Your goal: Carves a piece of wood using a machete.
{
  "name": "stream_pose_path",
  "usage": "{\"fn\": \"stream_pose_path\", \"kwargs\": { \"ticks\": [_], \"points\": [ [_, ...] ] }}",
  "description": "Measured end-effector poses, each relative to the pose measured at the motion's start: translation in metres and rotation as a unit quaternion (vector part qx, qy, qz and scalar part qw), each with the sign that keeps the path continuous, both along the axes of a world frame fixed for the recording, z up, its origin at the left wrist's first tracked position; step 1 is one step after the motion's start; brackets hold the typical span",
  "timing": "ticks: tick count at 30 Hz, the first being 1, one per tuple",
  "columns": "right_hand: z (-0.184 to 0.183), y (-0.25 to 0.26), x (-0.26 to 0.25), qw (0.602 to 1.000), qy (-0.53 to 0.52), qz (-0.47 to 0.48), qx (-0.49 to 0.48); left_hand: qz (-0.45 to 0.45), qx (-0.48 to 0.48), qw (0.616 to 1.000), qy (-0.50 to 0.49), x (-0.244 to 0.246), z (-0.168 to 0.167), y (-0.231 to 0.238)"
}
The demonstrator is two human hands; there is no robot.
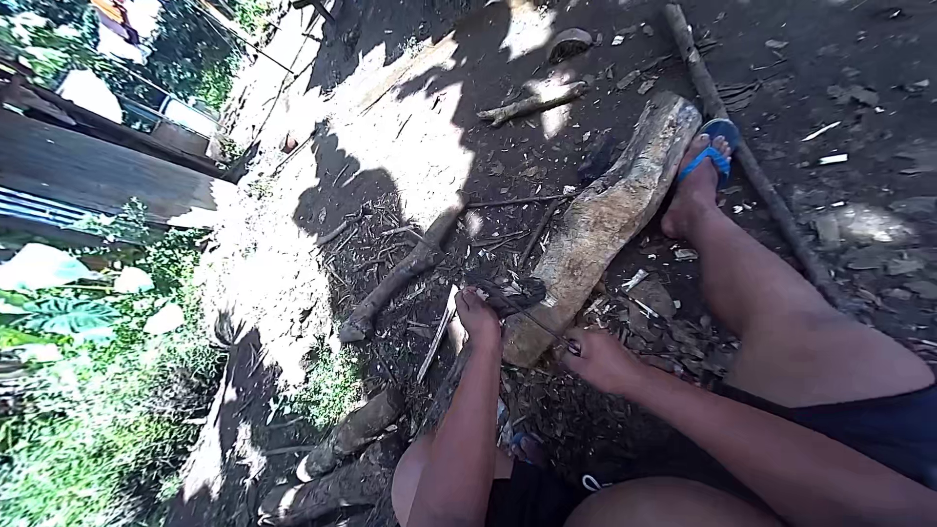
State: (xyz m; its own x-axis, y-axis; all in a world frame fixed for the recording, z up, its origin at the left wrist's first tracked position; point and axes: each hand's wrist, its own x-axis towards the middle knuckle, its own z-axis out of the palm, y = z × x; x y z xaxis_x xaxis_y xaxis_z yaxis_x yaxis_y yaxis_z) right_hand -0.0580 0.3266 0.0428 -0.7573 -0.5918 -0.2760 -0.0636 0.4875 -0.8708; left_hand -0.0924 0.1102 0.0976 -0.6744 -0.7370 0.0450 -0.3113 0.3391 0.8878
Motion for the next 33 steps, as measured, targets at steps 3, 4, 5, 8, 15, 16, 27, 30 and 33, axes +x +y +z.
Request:
{"fn": "stream_pose_path", "kwargs": {
  "ticks": [3, 4, 5, 8, 15, 16, 27, 30, 33],
  "points": [
    [0.061, 0.004, 0.01, 0.978, 0.137, 0.018, -0.153, 0.007, -0.03, 0.999, -0.014, 0.004, -0.005, 0.002],
    [0.073, 0.003, 0.009, 0.961, 0.186, 0.019, -0.204, 0.015, -0.022, 0.999, -0.024, 0.004, -0.003, 0.002],
    [0.077, 0.003, 0.006, 0.947, 0.221, 0.02, -0.234, 0.014, -0.015, 0.999, -0.025, 0.002, -0.002, 0.001],
    [0.032, 0.004, -0.007, 0.985, 0.125, 0.025, -0.116, 0.013, -0.035, 0.999, -0.026, -0.001, 0.0, 0.005],
    [-0.068, 0.025, -0.029, 0.982, -0.132, -0.105, 0.085, 0.007, -0.001, 1.0, -0.02, 0.002, -0.001, 0.005],
    [-0.047, 0.027, -0.028, 0.987, -0.111, -0.107, 0.055, 0.005, 0.002, 1.0, -0.015, 0.002, -0.001, 0.005],
    [0.007, 0.005, -0.02, 0.989, 0.087, -0.036, -0.117, 0.008, -0.003, 1.0, -0.002, 0.002, -0.005, 0.003],
    [-0.067, 0.003, -0.022, 0.994, -0.081, -0.015, 0.072, 0.015, -0.015, 0.999, -0.024, 0.005, -0.006, 0.007],
    [-0.056, 0.001, -0.017, 0.994, -0.06, -0.007, 0.09, 0.021, -0.009, 1.0, -0.015, 0.006, -0.005, 0.006]
  ]
}}
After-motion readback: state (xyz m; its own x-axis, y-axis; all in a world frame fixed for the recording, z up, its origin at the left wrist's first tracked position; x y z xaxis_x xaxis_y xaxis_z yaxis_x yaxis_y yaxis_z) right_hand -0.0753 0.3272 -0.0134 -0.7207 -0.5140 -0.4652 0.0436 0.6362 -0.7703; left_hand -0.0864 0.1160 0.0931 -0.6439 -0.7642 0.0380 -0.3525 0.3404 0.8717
